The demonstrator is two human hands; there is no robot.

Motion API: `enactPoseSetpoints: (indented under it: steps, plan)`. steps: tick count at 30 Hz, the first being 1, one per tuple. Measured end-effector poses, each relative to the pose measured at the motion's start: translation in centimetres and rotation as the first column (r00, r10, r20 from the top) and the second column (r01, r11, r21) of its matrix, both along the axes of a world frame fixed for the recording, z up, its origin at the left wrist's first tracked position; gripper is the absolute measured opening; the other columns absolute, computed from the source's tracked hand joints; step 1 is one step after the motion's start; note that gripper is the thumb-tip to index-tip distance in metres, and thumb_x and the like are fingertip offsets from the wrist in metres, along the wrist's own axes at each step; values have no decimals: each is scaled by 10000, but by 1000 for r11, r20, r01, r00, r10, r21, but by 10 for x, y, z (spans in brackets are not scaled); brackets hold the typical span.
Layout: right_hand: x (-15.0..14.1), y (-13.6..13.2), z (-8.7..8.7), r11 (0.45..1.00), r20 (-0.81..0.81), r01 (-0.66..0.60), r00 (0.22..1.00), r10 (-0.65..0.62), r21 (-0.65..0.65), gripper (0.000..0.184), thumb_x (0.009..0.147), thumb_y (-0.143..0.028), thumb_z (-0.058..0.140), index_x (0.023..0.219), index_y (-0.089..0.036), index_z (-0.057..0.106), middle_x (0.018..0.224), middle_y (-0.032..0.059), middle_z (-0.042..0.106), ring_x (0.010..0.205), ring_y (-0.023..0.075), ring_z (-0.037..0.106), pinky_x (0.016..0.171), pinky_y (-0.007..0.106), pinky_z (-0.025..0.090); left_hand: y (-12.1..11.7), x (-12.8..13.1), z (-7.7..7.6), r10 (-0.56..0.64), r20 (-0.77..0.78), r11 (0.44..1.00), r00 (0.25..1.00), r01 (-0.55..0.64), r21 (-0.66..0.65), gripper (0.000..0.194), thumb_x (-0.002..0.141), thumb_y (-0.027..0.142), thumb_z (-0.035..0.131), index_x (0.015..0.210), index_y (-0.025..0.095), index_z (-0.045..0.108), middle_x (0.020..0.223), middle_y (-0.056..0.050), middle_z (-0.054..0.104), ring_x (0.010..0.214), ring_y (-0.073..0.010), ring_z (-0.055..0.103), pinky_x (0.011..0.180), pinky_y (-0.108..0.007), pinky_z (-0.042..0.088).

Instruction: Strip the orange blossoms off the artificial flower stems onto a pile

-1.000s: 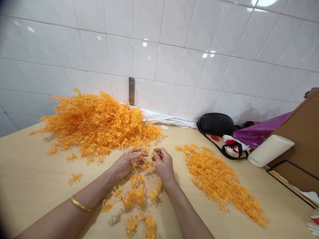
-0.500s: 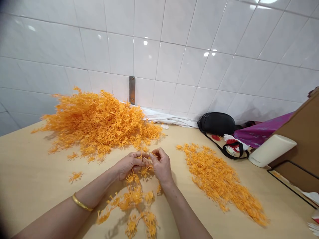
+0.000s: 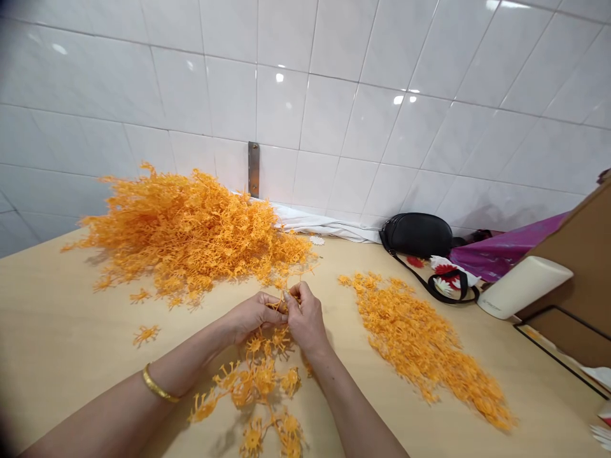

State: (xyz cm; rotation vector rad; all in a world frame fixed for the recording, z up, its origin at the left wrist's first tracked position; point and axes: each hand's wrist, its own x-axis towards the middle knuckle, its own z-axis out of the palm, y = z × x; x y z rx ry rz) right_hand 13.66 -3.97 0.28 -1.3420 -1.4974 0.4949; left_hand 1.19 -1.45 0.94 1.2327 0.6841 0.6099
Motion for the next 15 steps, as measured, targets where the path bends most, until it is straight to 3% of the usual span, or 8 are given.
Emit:
enactPoseSetpoints:
  steps: [3,7,9,12,15]
  plan:
    - [-4,-2,2,1000,-2,15,1000,-15,-20,123,735,-247,436,630,-193,404,575,-44,422,536,103,398,504,211,306,6,-3,-3,-63,-20,998,998,62,-13,176,530,230,645,481,145,499,376,66,317,353,-38,207,382,-220,109]
    - [-7,6,1,997,-54,79,995,-80,-13,164,725,-298,454,607,-194,409,563,-39,444,521,105,407,493,216,316,10,-8,-4,-36,-25,999,999,35,-14,155,530,216,659,511,132,530,406,53,376,350,-27,214,369,-214,88]
    - [4,14,-1,982,-104,189,976,-191,-25,167,707,-321,467,605,-194,428,547,-36,466,508,111,432,492,223,328,6,-9,-2,-84,-29,996,996,83,-26,129,517,201,666,548,124,568,415,44,418,346,-28,246,360,-206,107]
    - [38,26,-3,882,-186,456,862,-471,-121,172,692,-346,445,614,-192,441,480,-36,450,450,130,447,458,242,330,0,-11,0,-192,-52,981,980,189,-54,161,494,204,683,604,111,612,419,31,462,341,-32,298,354,-193,141]
    - [69,28,1,824,-94,559,819,-566,-88,170,707,-340,421,703,-183,484,558,-4,496,512,157,490,488,258,340,4,-13,-1,-9,-20,996,1000,7,-94,199,517,256,682,650,125,612,424,39,454,351,-28,326,350,-172,136]
